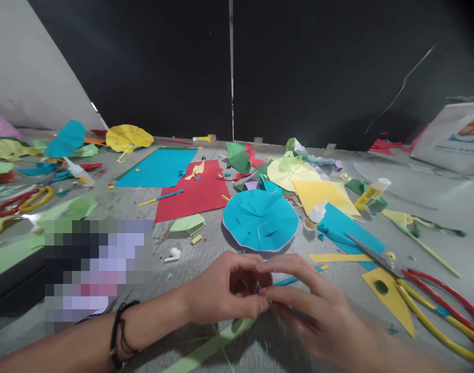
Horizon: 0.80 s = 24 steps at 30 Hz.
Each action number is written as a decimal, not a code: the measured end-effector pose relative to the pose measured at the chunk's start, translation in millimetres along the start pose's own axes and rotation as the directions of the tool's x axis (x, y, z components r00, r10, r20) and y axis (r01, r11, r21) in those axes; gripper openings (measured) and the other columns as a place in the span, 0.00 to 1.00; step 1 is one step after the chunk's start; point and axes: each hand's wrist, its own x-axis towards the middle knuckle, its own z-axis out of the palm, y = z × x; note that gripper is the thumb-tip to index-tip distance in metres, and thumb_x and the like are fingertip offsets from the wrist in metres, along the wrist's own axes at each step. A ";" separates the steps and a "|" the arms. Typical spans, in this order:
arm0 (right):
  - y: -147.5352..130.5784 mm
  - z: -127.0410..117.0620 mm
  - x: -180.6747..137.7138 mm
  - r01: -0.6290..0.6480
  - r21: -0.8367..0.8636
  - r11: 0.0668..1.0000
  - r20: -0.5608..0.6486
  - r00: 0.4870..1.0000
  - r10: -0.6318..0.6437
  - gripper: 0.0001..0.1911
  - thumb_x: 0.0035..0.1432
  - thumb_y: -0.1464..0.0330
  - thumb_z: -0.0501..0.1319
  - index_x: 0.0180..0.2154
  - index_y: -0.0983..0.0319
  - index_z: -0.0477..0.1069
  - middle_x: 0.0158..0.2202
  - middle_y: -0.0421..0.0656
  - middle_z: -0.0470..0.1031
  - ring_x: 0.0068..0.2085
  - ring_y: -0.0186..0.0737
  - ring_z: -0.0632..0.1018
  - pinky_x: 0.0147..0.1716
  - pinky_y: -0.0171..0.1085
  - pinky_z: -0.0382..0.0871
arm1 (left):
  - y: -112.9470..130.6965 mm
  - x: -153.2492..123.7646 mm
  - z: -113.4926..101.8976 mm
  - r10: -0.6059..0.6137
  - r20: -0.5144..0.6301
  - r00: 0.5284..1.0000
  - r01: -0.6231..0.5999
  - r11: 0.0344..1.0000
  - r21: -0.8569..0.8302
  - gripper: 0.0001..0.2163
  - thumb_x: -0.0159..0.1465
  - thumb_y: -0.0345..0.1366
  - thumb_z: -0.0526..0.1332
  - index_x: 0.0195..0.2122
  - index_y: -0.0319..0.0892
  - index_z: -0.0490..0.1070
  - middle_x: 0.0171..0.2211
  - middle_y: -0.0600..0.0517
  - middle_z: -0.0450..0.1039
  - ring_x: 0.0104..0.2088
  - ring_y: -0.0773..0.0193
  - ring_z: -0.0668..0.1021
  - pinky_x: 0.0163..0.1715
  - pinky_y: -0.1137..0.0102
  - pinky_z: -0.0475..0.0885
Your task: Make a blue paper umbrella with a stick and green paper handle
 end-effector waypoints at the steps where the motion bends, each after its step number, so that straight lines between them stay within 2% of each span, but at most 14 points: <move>1: -0.5 0.3 0.0 -0.004 -0.005 1.000 -0.009 1.000 0.004 0.21 0.63 0.84 0.60 0.53 0.62 0.71 0.58 0.50 0.70 0.61 0.43 0.74 0.59 0.41 0.74 | 1.4 0.0 0.2 0.003 0.007 1.000 -0.003 1.000 -0.001 0.12 0.61 0.40 0.70 0.37 0.40 0.70 0.32 0.55 0.65 0.26 0.72 0.65 0.25 0.74 0.62; 7: -3.3 1.4 0.1 -0.052 -0.048 0.997 -0.023 0.998 0.051 0.13 0.63 0.82 0.61 0.44 0.60 0.72 0.56 0.48 0.72 0.57 0.41 0.77 0.56 0.38 0.75 | 10.7 0.2 1.1 0.039 0.027 0.999 -0.041 0.998 0.052 0.11 0.61 0.39 0.71 0.35 0.39 0.71 0.35 0.54 0.67 0.27 0.72 0.69 0.25 0.75 0.63; 16: -3.9 1.3 1.1 0.016 -0.011 1.000 -0.006 1.000 -0.016 0.16 0.64 0.82 0.63 0.50 0.63 0.74 0.59 0.49 0.71 0.61 0.45 0.73 0.61 0.42 0.72 | 7.3 -0.2 1.0 0.003 0.021 1.000 -0.004 0.999 0.041 0.12 0.59 0.38 0.71 0.36 0.40 0.70 0.33 0.56 0.65 0.26 0.72 0.66 0.25 0.75 0.61; 20: -2.3 1.8 -0.7 -0.003 -0.037 0.999 -0.040 0.999 0.002 0.13 0.63 0.81 0.64 0.46 0.61 0.73 0.56 0.48 0.73 0.58 0.44 0.76 0.57 0.42 0.75 | 13.5 0.1 1.6 -0.019 0.054 0.998 0.016 0.998 0.054 0.14 0.58 0.41 0.73 0.35 0.39 0.72 0.35 0.55 0.67 0.26 0.73 0.69 0.23 0.75 0.61; 24: -3.2 0.4 -1.3 -0.034 -0.050 0.998 -0.030 0.999 0.032 0.09 0.65 0.79 0.64 0.42 0.60 0.71 0.55 0.48 0.74 0.55 0.44 0.78 0.53 0.41 0.78 | 18.0 0.8 3.4 -0.026 0.048 0.998 0.023 0.998 0.063 0.12 0.57 0.39 0.73 0.33 0.39 0.73 0.33 0.55 0.67 0.25 0.74 0.67 0.22 0.76 0.60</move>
